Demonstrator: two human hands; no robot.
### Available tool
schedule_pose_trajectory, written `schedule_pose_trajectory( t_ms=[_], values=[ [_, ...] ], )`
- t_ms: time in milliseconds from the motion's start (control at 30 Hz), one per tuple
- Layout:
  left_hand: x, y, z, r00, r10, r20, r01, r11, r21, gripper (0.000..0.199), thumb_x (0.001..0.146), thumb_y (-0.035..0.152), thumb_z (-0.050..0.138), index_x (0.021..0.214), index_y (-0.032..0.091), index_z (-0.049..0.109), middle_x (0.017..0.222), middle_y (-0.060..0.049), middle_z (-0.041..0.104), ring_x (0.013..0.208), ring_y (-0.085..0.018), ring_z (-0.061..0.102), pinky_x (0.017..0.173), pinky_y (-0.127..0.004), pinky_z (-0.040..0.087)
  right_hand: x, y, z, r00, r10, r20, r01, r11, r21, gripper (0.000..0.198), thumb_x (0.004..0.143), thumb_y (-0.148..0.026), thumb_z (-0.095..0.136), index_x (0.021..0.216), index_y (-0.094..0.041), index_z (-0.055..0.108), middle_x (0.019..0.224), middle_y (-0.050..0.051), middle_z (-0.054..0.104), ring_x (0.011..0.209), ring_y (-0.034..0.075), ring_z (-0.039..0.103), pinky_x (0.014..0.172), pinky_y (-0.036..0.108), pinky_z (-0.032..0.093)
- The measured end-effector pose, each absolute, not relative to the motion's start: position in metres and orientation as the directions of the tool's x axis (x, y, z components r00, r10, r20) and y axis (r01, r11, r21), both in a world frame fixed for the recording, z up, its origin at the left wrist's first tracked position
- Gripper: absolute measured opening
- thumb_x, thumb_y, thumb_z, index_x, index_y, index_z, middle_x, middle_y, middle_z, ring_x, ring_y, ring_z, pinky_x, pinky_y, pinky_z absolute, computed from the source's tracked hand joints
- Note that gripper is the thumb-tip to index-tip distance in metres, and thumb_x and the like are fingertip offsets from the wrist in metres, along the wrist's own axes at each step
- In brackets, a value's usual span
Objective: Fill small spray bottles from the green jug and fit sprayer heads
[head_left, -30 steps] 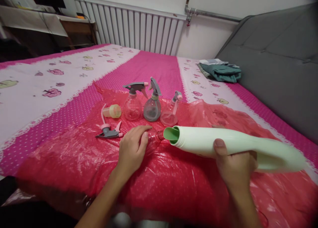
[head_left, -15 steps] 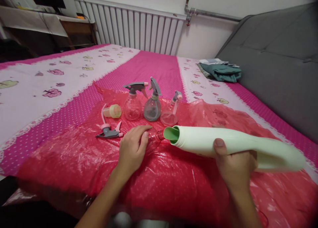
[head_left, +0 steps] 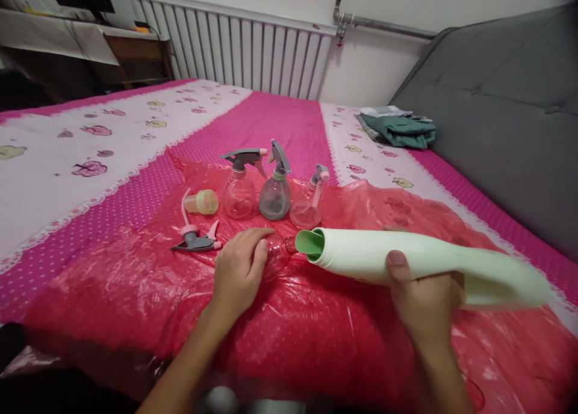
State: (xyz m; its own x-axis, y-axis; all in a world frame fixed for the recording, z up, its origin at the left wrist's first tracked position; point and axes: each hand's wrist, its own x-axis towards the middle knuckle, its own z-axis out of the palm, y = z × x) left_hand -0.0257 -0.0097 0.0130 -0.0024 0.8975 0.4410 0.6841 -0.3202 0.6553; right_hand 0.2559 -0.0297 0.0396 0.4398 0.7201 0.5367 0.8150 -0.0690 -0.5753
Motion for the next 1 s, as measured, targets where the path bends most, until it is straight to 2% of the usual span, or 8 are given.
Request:
schedule_pose_trajectory(
  t_ms=[333, 533, 667, 867, 1000],
  values=[
    [-0.026, -0.009, 0.012, -0.003, 0.895, 0.445, 0.687, -0.321, 0.652, 0.045, 0.111, 0.041, 0.037, 0.12, 0.022, 0.077, 0.122, -0.007, 0.083, 0.115, -0.029, 0.077, 0.097, -0.043, 0.055, 0.257, -0.03, 0.04, 0.435, 0.716, 0.546, 0.818, -0.061, -0.572, 0.089, 0.082, -0.089, 0.042, 0.105, -0.014, 0.084, 0.108, 0.022, 0.082, 0.12, 0.053, 0.07, 0.113, 0.069, 0.044],
    [-0.026, -0.01, 0.012, -0.002, 0.891, 0.455, 0.694, -0.326, 0.642, 0.045, 0.11, 0.041, 0.036, 0.118, 0.023, 0.077, 0.12, -0.007, 0.084, 0.114, -0.028, 0.077, 0.095, -0.042, 0.056, 0.263, -0.034, 0.046, 0.366, 0.806, 0.465, 0.784, 0.003, -0.621, 0.076, 0.084, -0.085, 0.051, 0.103, -0.019, 0.082, 0.114, 0.018, 0.082, 0.123, 0.046, 0.071, 0.119, 0.066, 0.042],
    [-0.026, -0.009, 0.013, -0.003, 0.888, 0.46, 0.697, -0.328, 0.637, 0.046, 0.11, 0.041, 0.036, 0.117, 0.023, 0.077, 0.118, -0.007, 0.084, 0.112, -0.028, 0.078, 0.094, -0.043, 0.056, 0.266, -0.035, 0.047, 0.317, 0.829, 0.461, 0.775, 0.053, -0.629, 0.068, 0.087, -0.08, 0.054, 0.104, -0.021, 0.082, 0.119, 0.016, 0.081, 0.127, 0.042, 0.069, 0.124, 0.062, 0.04],
    [-0.026, -0.01, 0.012, -0.002, 0.889, 0.457, 0.689, -0.33, 0.645, 0.046, 0.111, 0.042, 0.036, 0.118, 0.022, 0.077, 0.12, -0.007, 0.083, 0.114, -0.029, 0.077, 0.096, -0.043, 0.056, 0.265, -0.036, 0.043, 0.379, 0.819, 0.43, 0.785, -0.038, -0.618, 0.086, 0.085, -0.09, 0.046, 0.112, -0.017, 0.081, 0.119, 0.021, 0.08, 0.131, 0.046, 0.066, 0.123, 0.065, 0.039],
    [-0.026, -0.01, 0.013, -0.006, 0.894, 0.447, 0.69, -0.32, 0.649, 0.046, 0.11, 0.042, 0.036, 0.119, 0.023, 0.077, 0.12, -0.007, 0.084, 0.114, -0.028, 0.077, 0.097, -0.043, 0.056, 0.259, -0.037, 0.042, 0.38, 0.795, 0.474, 0.822, -0.055, -0.567, 0.093, 0.079, -0.099, 0.044, 0.107, -0.019, 0.082, 0.126, 0.021, 0.077, 0.137, 0.048, 0.062, 0.129, 0.07, 0.027]
  ],
)
